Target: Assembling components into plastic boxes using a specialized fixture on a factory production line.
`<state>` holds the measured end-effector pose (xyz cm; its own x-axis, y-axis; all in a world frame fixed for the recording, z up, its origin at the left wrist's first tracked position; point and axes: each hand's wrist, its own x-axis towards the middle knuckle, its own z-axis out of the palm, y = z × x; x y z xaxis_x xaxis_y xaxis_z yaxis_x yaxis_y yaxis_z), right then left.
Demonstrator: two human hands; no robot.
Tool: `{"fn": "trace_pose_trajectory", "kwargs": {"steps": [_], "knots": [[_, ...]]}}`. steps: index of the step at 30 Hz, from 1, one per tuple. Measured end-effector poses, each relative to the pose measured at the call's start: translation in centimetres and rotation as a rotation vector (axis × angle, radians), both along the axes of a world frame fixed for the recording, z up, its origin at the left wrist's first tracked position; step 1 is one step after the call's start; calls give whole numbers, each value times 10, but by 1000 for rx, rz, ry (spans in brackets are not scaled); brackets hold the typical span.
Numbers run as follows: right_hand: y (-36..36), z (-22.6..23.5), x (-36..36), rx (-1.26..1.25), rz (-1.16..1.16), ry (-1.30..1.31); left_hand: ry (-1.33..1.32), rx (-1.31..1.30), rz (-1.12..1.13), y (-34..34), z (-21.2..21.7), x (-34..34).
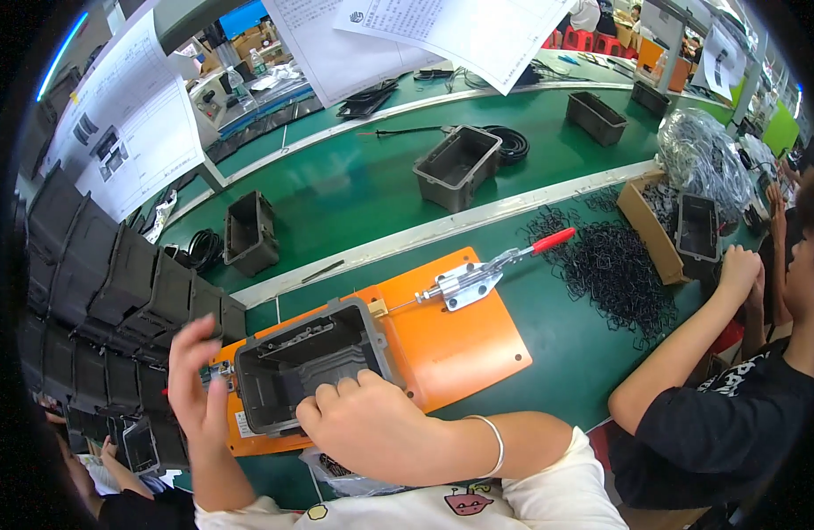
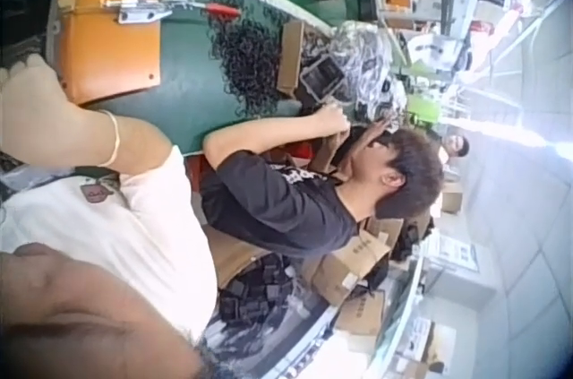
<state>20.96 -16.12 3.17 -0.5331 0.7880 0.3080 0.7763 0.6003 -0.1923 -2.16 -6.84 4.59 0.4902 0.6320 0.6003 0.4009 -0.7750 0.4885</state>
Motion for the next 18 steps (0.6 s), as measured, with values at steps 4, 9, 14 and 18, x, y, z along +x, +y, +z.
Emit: {"fn": "trace_pose_trajectory", "kwargs": {"steps": [4,9,14,18], "knots": [[-1,-6,0,29,-42,2,261,-376,73,80,10,51],[-3,-7,-1,58,-35,24,517,-752,297,188,-33,79],[-5,-11,-6,69,-30,103,567,-847,485,253,-81,60],[-3,-10,0,45,-5,129,553,-619,607,243,-74,83]]}}
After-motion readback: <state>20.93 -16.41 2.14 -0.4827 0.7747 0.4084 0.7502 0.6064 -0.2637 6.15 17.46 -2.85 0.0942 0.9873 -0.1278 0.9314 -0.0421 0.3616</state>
